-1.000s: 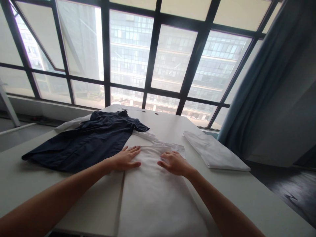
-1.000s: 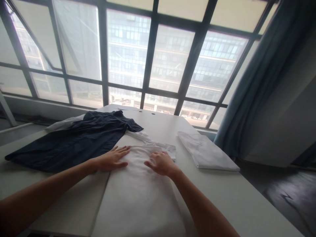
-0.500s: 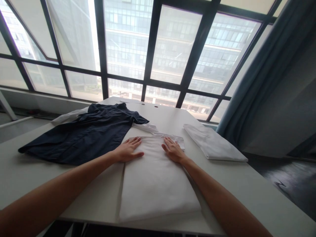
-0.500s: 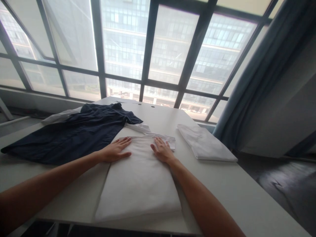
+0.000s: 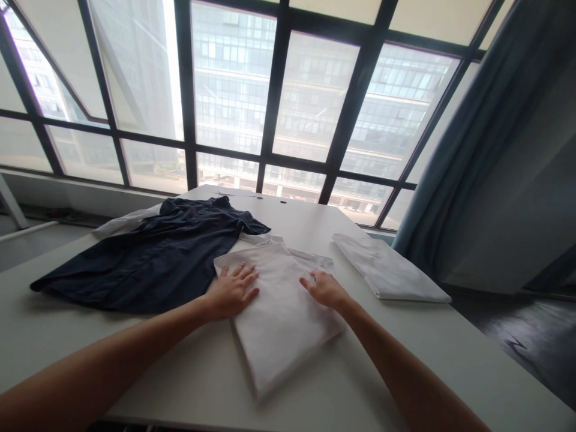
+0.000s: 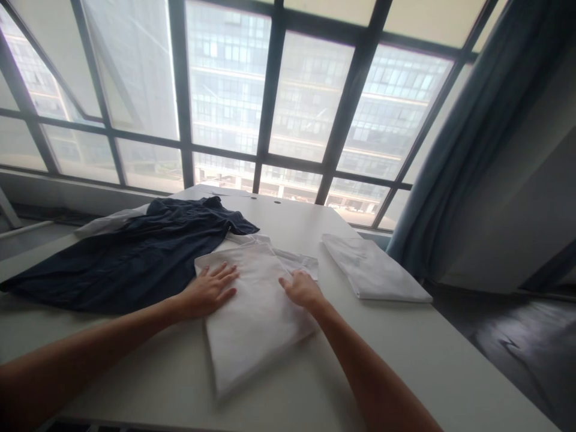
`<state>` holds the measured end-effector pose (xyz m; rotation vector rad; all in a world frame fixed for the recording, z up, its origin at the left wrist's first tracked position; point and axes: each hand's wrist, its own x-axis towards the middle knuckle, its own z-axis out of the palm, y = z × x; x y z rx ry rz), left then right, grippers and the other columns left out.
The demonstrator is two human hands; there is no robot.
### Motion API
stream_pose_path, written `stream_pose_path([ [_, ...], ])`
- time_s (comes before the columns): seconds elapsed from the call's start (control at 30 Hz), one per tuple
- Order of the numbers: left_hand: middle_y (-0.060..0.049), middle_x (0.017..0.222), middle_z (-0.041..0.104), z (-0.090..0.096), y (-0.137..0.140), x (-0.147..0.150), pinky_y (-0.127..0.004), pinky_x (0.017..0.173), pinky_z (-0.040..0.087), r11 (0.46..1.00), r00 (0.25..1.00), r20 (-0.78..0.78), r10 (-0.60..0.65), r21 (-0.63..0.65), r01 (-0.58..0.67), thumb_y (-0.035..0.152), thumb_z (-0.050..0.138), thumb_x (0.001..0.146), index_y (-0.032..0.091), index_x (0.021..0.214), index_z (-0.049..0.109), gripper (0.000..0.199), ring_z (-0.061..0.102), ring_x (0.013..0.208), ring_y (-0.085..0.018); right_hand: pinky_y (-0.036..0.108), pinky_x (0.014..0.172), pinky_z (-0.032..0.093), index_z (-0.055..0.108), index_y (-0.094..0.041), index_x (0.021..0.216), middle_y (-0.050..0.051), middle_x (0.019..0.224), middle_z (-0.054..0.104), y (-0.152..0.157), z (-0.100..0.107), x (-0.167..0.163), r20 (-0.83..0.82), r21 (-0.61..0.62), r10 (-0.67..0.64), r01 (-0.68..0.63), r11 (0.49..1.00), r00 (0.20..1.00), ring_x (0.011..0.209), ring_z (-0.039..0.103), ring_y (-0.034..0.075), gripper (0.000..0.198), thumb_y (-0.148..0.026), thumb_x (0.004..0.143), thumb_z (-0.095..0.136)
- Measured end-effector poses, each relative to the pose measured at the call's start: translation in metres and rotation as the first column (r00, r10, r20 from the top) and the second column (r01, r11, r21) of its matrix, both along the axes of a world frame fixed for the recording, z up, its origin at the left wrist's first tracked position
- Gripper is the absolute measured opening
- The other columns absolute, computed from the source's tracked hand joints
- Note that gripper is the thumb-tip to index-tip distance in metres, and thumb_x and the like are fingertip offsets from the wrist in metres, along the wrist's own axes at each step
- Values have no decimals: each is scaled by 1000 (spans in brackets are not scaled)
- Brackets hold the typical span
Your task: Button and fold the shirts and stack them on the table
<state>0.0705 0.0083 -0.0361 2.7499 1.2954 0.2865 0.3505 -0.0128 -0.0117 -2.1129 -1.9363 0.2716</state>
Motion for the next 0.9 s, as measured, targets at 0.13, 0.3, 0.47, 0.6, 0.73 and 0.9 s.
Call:
stream_pose_path([
  [0.13, -14, 159, 31, -6, -22, 12, -68, 114, 17, 1000, 998, 57, 10, -3, -10, 50, 29, 101, 18, 150, 43, 59, 20, 148, -38, 29, 66, 47, 66, -18, 71, 6, 70, 66, 8, 1, 16, -173, -92, -4, -12, 996, 985, 69, 64, 21, 49, -56, 92, 44],
  [0.3, -14, 160, 27, -3, -31, 13, -67, 115, 17, 998, 995, 77, -56, -25, 58, 51, 27, 102, 18, 152, 38, 61, 18, 149, -35, 25, 58, 43, 63, -17, 72, 2, 71, 65, 11, -3, 20, -287, -63, -30, 12, 998, 958, 63, 58, 16, 37, -46, 90, 49],
  [0.47, -12, 159, 28, 0, -18, 3, -58, 118, 16, 998, 998, 56, -39, -41, 42, 53, 33, 101, 22, 150, 42, 59, 20, 149, -31, 26, 71, 47, 72, -15, 87, 8, 86, 73, 20, 23, 22, -142, 33, -7, 12, 999, 990, 81, 66, 21, 25, -33, 87, 55],
  [0.6, -12, 162, 18, -7, -12, -1, -59, 117, 17, 998, 999, 44, -8, -60, 11, 62, 30, 99, 25, 155, 32, 68, 14, 150, -31, 28, 80, 47, 73, -15, 100, 13, 101, 74, 32, 64, 33, -12, 250, -4, 6, 968, 1000, 94, 67, 24, 26, -30, 88, 56],
  [0.73, -15, 162, 16, -11, -12, -2, -61, 116, 17, 997, 1000, -3, 18, -80, -18, 66, 27, 97, 22, 156, 30, 73, 12, 150, -33, 29, 80, 47, 73, -16, 104, 12, 102, 74, 44, 101, 47, 30, 318, -13, 2, 948, 999, 92, 67, 23, 27, -31, 89, 56],
  [0.9, -15, 161, 20, -5, -15, 0, -60, 117, 16, 994, 999, -29, 33, -101, -36, 65, 27, 97, 19, 153, 36, 73, 13, 150, -34, 28, 78, 47, 73, -14, 97, 11, 96, 74, 60, 151, 79, 96, 419, -9, -33, 907, 995, 87, 66, 21, 25, -28, 91, 54],
])
